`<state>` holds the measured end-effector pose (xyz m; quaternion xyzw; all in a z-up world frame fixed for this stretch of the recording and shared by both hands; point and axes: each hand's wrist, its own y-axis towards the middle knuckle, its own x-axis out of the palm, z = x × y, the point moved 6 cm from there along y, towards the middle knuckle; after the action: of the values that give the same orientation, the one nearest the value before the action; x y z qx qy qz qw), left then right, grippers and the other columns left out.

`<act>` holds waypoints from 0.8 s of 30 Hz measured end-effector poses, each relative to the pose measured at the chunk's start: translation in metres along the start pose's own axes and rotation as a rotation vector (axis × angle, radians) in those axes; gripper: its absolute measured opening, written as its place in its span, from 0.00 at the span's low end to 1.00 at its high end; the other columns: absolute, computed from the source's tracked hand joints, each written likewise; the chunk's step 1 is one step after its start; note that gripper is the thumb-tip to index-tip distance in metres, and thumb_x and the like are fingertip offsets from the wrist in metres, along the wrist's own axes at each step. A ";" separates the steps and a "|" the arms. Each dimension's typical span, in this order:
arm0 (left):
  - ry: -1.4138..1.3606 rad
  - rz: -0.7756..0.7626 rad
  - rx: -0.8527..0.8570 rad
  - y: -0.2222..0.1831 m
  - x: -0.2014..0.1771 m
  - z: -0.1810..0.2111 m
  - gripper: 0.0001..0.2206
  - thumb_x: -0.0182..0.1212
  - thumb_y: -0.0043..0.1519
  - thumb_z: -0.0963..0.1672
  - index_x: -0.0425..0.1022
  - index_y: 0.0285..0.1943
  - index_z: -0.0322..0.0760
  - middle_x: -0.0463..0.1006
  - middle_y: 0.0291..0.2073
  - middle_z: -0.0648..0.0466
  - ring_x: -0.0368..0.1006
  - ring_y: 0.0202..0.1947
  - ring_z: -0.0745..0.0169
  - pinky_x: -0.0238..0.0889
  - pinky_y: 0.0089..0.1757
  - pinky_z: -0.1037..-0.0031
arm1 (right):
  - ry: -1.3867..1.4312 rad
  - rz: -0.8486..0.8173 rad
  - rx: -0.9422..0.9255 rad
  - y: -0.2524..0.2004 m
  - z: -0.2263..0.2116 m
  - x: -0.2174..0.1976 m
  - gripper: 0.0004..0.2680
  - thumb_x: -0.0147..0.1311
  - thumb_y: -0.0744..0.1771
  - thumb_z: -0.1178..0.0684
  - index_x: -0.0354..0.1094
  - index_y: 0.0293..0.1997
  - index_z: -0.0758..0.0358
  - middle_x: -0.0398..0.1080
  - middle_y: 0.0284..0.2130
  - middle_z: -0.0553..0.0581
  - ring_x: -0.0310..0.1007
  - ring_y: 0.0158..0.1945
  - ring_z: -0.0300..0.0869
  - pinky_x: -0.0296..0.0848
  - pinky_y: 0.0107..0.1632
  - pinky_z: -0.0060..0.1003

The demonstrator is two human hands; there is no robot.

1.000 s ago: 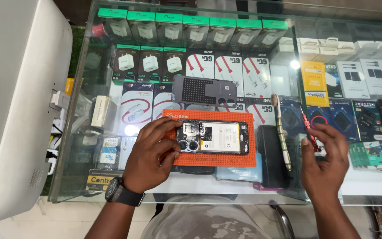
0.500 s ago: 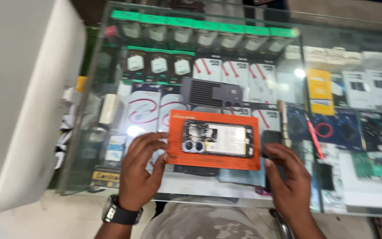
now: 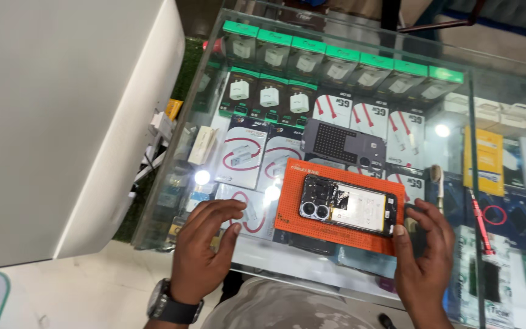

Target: The person removes the back cover and internal components of a mobile phone using a small tool on a repair bench.

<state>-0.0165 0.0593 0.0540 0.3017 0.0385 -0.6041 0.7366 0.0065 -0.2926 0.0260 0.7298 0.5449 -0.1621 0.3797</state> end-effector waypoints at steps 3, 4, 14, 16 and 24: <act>0.008 -0.004 0.022 -0.001 -0.004 -0.006 0.06 0.61 0.60 0.37 0.76 0.45 0.32 0.83 0.47 0.50 0.79 0.49 0.50 0.69 0.50 0.65 | 0.009 -0.005 -0.007 0.000 -0.002 0.003 0.10 0.53 0.70 0.55 0.67 0.57 0.65 0.64 0.64 0.60 0.60 0.70 0.50 0.58 0.71 0.43; 0.020 -0.009 0.017 -0.001 -0.006 -0.009 0.06 0.61 0.59 0.37 0.76 0.44 0.32 0.83 0.47 0.50 0.79 0.49 0.50 0.69 0.49 0.65 | 0.027 -0.011 -0.016 0.001 -0.002 0.005 0.10 0.53 0.70 0.55 0.67 0.57 0.65 0.63 0.64 0.60 0.60 0.70 0.50 0.58 0.71 0.43; -0.013 -0.087 0.027 0.007 0.017 0.001 0.06 0.61 0.60 0.38 0.76 0.44 0.32 0.83 0.46 0.50 0.79 0.49 0.52 0.69 0.49 0.66 | 0.046 0.011 0.060 0.004 -0.003 0.003 0.11 0.52 0.70 0.53 0.68 0.57 0.65 0.65 0.64 0.61 0.61 0.69 0.52 0.60 0.69 0.46; -0.015 -0.106 0.034 0.010 0.023 0.008 0.06 0.61 0.60 0.38 0.76 0.44 0.32 0.84 0.46 0.50 0.79 0.49 0.52 0.69 0.47 0.66 | 0.085 0.012 0.061 0.003 -0.003 0.003 0.11 0.52 0.70 0.52 0.67 0.57 0.65 0.64 0.64 0.61 0.61 0.70 0.51 0.60 0.69 0.45; -0.025 -0.099 0.039 0.008 0.038 0.022 0.05 0.61 0.61 0.38 0.76 0.44 0.32 0.83 0.45 0.51 0.79 0.47 0.53 0.70 0.48 0.67 | 0.130 -0.016 0.071 0.002 0.001 0.003 0.11 0.52 0.70 0.52 0.67 0.58 0.65 0.63 0.65 0.61 0.61 0.69 0.50 0.61 0.69 0.44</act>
<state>-0.0064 0.0165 0.0592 0.3061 0.0324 -0.6442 0.7002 0.0098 -0.2913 0.0241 0.7474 0.5681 -0.1366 0.3161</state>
